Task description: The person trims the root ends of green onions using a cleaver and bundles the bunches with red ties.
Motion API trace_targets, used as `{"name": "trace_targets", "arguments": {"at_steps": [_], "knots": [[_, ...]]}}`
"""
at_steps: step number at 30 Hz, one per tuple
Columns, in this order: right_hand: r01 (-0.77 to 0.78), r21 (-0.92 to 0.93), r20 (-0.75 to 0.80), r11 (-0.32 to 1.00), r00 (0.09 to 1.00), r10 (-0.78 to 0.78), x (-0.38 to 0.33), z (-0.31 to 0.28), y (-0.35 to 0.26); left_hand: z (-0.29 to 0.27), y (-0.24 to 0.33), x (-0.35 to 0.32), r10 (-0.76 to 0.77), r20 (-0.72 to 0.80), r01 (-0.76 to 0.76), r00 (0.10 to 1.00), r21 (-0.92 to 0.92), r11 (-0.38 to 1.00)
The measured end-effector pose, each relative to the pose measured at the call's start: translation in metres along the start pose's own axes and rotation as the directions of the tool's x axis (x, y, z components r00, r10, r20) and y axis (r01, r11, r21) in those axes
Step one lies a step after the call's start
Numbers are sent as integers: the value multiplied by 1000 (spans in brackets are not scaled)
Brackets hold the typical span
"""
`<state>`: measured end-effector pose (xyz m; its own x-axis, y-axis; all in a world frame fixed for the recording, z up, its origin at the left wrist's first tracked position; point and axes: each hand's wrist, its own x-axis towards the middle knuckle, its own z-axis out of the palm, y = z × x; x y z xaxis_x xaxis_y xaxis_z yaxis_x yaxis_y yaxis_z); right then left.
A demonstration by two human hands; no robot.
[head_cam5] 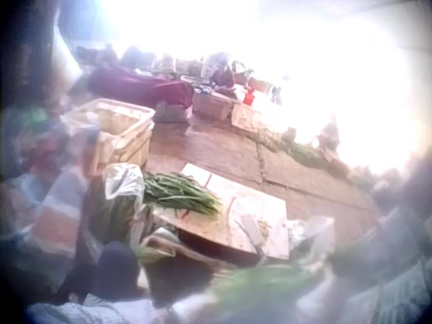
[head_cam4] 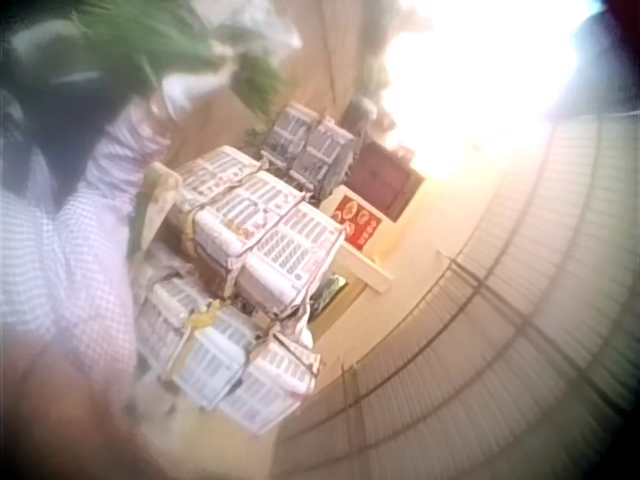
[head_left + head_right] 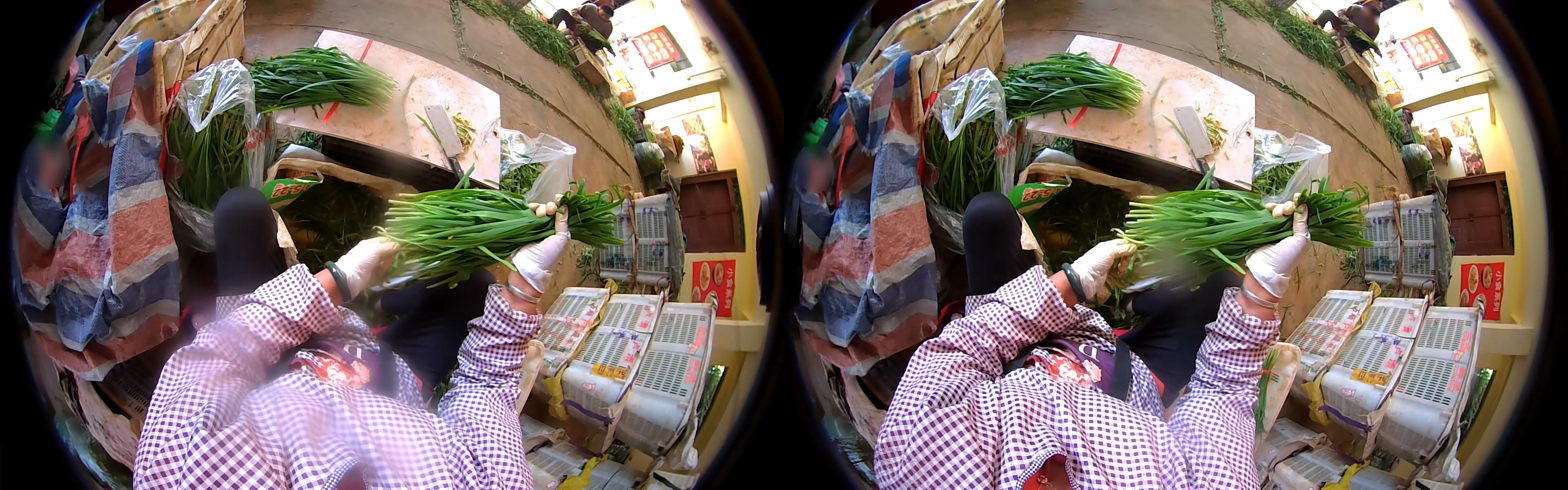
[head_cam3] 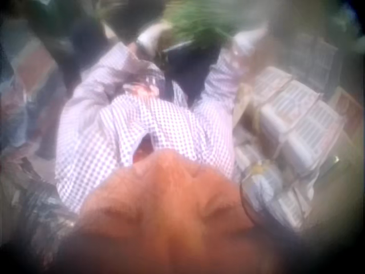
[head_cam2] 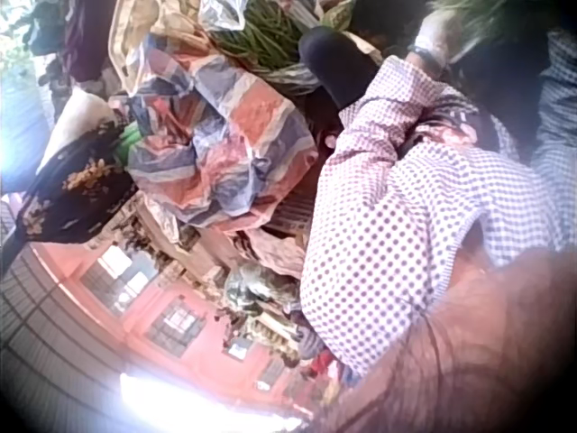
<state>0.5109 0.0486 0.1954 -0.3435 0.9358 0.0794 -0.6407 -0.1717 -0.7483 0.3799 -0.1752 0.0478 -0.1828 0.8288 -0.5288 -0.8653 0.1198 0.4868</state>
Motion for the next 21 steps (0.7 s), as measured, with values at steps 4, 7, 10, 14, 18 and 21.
{"name": "trace_targets", "arguments": {"at_steps": [4, 7, 10, 14, 18, 21], "knots": [[35, -21, 13, 999, 999, -35, -2, -7, -11, -23, -1, 1, 41, -142, -19, 989, 151, 988], [31, -33, 23, 999, 999, -30, -5, 1, -26, -72, -24, 28, 52, -198, -5, 979, 233, 972], [-42, 215, 135, 976, 991, 13, -10, 11, -46, -107, -28, 43, -119, -82, 127, 989, 96, 987], [-45, 146, 205, 988, 979, 14, -23, 11, -29, -16, 15, -17, -134, 214, 184, 967, -231, 955], [-179, 356, 392, 917, 919, 27, -25, -2, -27, -4, 36, -31, -47, 461, 174, 886, -237, 956], [-168, 340, 363, 925, 931, 36, -20, -6, -30, -15, 38, -24, -1, 431, 121, 902, -252, 960]]}}
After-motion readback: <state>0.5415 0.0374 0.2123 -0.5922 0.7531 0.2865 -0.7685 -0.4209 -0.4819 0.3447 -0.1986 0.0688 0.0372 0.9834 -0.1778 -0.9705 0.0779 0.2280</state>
